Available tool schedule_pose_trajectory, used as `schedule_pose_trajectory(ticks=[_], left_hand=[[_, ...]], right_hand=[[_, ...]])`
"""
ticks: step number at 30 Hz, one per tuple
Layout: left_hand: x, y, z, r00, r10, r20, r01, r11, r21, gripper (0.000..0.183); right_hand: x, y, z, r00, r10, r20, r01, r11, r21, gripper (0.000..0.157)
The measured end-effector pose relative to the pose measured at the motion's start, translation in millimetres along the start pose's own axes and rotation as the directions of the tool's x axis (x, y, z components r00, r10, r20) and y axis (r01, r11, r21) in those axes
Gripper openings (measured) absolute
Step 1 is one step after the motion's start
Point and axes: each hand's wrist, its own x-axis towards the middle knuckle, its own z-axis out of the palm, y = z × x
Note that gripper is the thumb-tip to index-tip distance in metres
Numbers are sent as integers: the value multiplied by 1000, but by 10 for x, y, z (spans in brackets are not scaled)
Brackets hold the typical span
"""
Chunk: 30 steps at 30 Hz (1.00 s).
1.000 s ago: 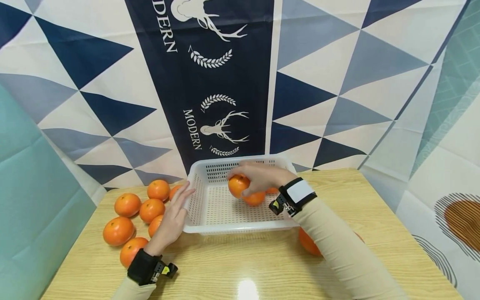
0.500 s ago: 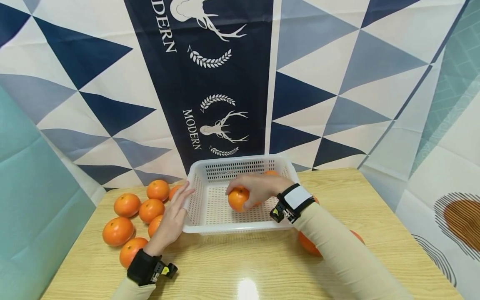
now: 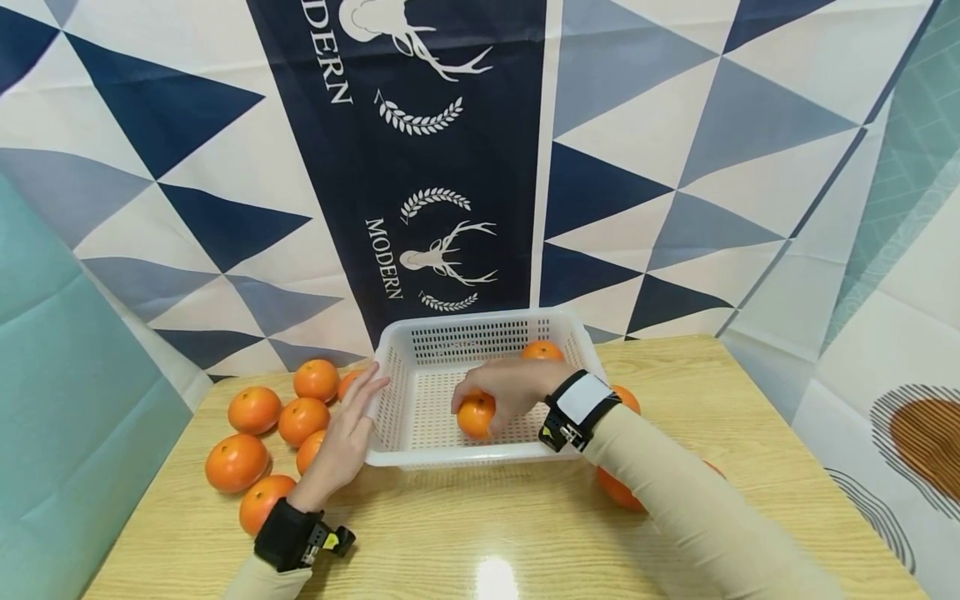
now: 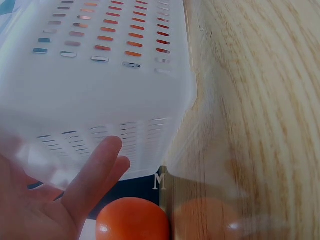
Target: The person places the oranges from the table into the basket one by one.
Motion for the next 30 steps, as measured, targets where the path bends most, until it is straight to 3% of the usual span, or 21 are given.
schedule_pose_trajectory(ticks=[7, 15, 21, 30], left_hand=[[-4, -20, -2, 1000, 4, -5, -4, 1000, 3, 52], [6, -24, 13, 1000, 10, -11, -10, 1000, -2, 52], [7, -10, 20, 1000, 9, -11, -9, 1000, 2, 52], [3, -1, 9, 1000, -4, 1, 4, 1000, -2, 51]], right_hand=[[67, -43, -3, 998, -31, 52, 34, 997, -62, 58], [95, -84, 3, 988, -18, 155, 26, 998, -49, 57], [104, -63, 39, 981, -33, 190, 57, 991, -123, 55], [122, -89, 28, 974, -46, 223, 75, 989, -126, 53]])
